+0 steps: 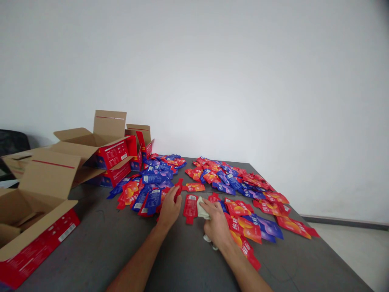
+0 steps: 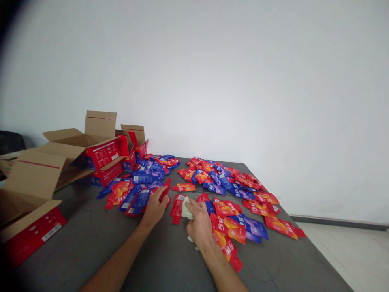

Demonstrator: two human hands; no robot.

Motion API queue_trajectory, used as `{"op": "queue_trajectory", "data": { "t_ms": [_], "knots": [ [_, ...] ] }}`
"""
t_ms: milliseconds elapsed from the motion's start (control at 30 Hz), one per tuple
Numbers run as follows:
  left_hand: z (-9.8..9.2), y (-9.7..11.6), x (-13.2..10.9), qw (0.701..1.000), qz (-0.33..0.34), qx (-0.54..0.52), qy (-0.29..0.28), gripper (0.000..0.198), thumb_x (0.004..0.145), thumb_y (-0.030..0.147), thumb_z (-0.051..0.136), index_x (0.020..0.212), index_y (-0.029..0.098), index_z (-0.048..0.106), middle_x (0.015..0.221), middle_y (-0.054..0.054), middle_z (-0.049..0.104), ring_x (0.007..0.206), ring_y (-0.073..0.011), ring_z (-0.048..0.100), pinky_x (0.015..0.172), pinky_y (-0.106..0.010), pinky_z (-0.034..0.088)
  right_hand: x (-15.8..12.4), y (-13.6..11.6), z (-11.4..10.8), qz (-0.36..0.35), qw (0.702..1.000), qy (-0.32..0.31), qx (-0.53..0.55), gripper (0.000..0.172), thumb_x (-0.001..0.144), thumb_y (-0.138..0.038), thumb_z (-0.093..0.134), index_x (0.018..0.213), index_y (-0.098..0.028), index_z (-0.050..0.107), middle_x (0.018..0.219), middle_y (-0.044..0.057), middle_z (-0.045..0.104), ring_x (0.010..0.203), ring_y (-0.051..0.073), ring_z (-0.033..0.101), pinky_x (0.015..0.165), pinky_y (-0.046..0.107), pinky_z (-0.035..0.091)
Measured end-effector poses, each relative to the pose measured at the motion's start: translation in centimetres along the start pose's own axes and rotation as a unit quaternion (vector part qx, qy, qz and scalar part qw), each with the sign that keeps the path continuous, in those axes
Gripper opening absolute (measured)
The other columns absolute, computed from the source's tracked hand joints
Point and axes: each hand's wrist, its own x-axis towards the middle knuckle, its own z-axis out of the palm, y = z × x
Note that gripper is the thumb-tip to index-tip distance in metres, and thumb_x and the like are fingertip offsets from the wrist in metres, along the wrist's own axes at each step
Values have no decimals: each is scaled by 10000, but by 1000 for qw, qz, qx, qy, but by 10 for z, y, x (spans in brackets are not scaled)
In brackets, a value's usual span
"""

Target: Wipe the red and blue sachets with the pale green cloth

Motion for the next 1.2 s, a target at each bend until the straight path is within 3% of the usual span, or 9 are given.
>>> {"op": "queue_trajectory", "data": {
  "t_ms": [67,200,367,500,633,733,967,1100,1200],
  "knots": [
    [-8,-14,5,988,53,141,18,450,888,230,475,1294,108,625,1438,-171,534,1364,-292,443,1162,-456,309,0,2,0,21,1000,3,-2,812,565,100,438,1269,-227,678,1370,8,621,1099,260,555,993,409,485],
    [-11,-36,5,945,42,325,8,417,858,152,463,1210,160,688,1407,-156,562,1364,-340,422,1136,-531,311,0,1,2,33,999,-1,-8,809,556,96,445,1255,-230,689,1364,2,627,1073,258,568,971,396,499],
    [2,-19,-3,919,56,391,-2,350,893,194,450,1083,149,740,1335,-172,603,1379,-394,373,1139,-573,261,0,8,10,28,999,3,-19,797,545,92,446,1238,-207,702,1351,23,636,1113,284,572,987,432,494],
    [23,7,-18,944,116,288,-114,412,956,226,359,1232,200,664,1365,-139,583,1297,-297,478,1085,-459,360,-1,15,16,28,999,25,-17,782,559,85,447,1239,-206,703,1341,40,641,1159,295,562,1009,460,488],
    [40,11,-35,943,85,240,-212,515,919,371,486,1413,233,535,1517,-174,438,1411,-399,332,1104,-563,292,-1,16,17,26,999,41,3,759,593,78,460,1229,-253,708,1318,24,654,1088,286,590,964,453,522],
    [42,10,-40,940,68,240,-232,539,874,380,550,1369,168,567,1505,-224,432,1396,-430,344,1109,-571,271,-1,15,16,22,999,42,9,751,601,78,465,1219,-270,712,1317,14,655,1081,284,594,964,459,520],
    [37,17,-32,962,67,135,-228,440,773,159,555,1207,187,622,1259,-149,635,1215,-301,548,1041,-425,391,-1,15,16,14,999,45,16,757,601,88,443,1232,-240,702,1326,25,649,1112,278,574,986,456,513],
    [32,20,-25,981,-76,-112,-140,452,793,187,540,1238,204,616,1237,-119,666,1150,-265,607,1003,-381,443,-1,14,15,20,997,66,28,743,606,88,442,1236,-213,696,1327,55,645,1088,277,577,967,459,523],
    [27,27,-19,886,-237,-380,-120,424,806,208,519,1216,197,623,1098,-90,722,995,-243,682,868,-353,527,-1,6,12,-8,997,65,38,732,636,84,453,1265,-217,673,1355,59,625,1110,277,561,975,477,508]
  ]
}}
